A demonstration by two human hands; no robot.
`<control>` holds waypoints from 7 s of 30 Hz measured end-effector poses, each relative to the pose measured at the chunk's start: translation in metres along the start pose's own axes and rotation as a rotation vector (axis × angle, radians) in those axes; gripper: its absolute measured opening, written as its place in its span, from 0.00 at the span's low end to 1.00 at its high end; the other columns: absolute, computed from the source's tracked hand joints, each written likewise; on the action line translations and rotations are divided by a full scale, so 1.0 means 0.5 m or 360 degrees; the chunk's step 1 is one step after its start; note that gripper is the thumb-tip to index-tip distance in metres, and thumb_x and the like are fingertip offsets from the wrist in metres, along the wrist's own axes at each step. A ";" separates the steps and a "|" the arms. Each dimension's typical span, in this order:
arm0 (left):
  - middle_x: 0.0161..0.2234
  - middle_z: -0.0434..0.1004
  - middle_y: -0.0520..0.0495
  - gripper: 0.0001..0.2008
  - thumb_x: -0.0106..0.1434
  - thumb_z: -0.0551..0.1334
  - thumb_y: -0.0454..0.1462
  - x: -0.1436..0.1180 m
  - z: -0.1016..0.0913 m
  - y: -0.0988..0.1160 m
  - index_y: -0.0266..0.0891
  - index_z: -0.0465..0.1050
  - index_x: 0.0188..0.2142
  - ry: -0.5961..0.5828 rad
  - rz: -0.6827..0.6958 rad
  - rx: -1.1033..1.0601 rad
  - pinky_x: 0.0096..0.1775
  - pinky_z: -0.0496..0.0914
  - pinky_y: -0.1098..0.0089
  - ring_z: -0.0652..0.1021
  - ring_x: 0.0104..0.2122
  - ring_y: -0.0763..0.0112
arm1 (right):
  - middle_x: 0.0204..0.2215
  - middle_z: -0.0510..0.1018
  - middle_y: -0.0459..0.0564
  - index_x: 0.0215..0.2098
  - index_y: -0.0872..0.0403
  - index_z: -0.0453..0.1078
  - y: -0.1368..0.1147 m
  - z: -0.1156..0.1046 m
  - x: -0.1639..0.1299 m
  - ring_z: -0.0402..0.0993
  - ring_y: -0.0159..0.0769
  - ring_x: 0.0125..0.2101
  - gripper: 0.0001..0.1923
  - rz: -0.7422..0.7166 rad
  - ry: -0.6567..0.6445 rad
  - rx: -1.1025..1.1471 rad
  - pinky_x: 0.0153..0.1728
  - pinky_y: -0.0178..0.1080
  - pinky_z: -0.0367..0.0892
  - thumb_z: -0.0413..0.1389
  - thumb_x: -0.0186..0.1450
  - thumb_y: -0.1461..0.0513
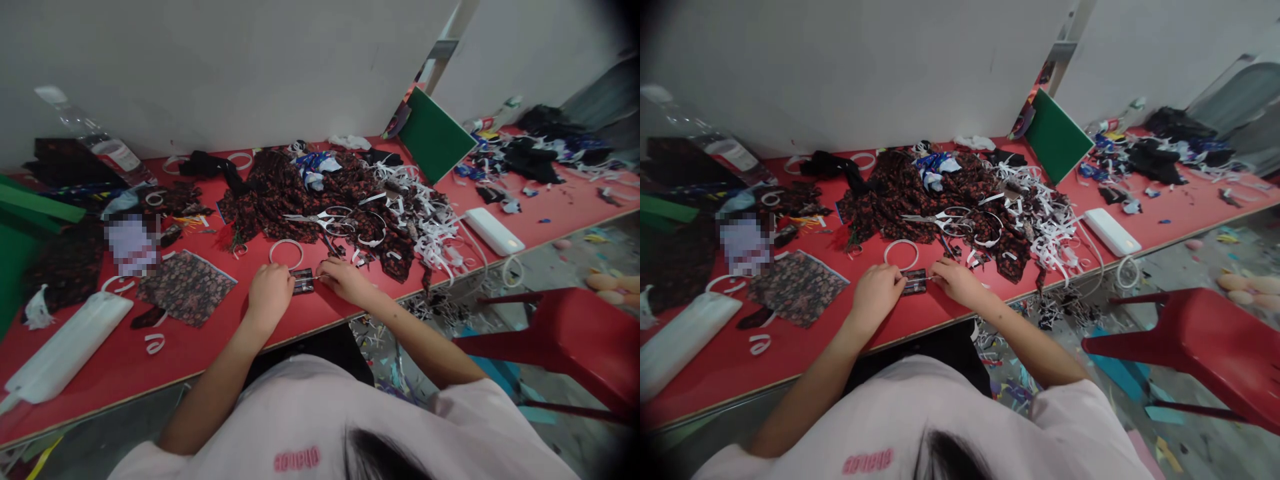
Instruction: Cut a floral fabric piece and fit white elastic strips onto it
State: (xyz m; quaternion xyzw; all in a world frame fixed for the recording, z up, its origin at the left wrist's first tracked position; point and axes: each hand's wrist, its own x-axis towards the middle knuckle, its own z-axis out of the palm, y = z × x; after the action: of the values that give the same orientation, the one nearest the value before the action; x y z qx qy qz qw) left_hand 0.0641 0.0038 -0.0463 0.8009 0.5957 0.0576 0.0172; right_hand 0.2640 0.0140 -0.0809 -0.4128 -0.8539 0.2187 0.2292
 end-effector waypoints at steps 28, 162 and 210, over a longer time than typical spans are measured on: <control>0.43 0.72 0.42 0.21 0.52 0.64 0.38 -0.051 -0.035 -0.078 0.39 0.64 0.46 -0.0170 0.0206 -0.0171 0.44 0.63 0.63 0.71 0.43 0.58 | 0.31 0.77 0.50 0.37 0.56 0.73 0.000 -0.032 0.023 0.71 0.33 0.33 0.11 0.0094 0.0096 -0.0005 0.36 0.35 0.63 0.51 0.61 0.69; 0.13 0.65 0.51 0.15 0.53 0.58 0.45 0.122 -0.014 -0.074 0.37 0.71 0.18 -0.0681 -0.0301 -0.0892 0.23 0.59 0.72 0.68 0.18 0.72 | 0.39 0.69 0.59 0.46 0.61 0.66 -0.113 0.047 0.048 0.69 0.39 0.37 0.15 0.0022 -0.0240 -0.1109 0.35 0.40 0.62 0.41 0.67 0.67; 0.17 0.67 0.55 0.06 0.44 0.60 0.38 0.080 0.008 -0.080 0.35 0.69 0.22 -0.0669 -0.0478 -0.2162 0.25 0.58 0.74 0.66 0.20 0.76 | 0.31 0.74 0.48 0.40 0.56 0.63 -0.127 -0.060 0.111 0.70 0.31 0.30 0.08 0.0271 -0.0058 -0.0105 0.29 0.30 0.56 0.50 0.61 0.69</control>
State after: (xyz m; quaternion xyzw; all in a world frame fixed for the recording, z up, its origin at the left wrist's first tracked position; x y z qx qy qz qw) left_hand 0.0378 0.0541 -0.0512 0.5172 0.5162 0.2568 0.6325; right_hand 0.2124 0.0284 -0.0095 -0.4872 -0.8265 0.2167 0.1805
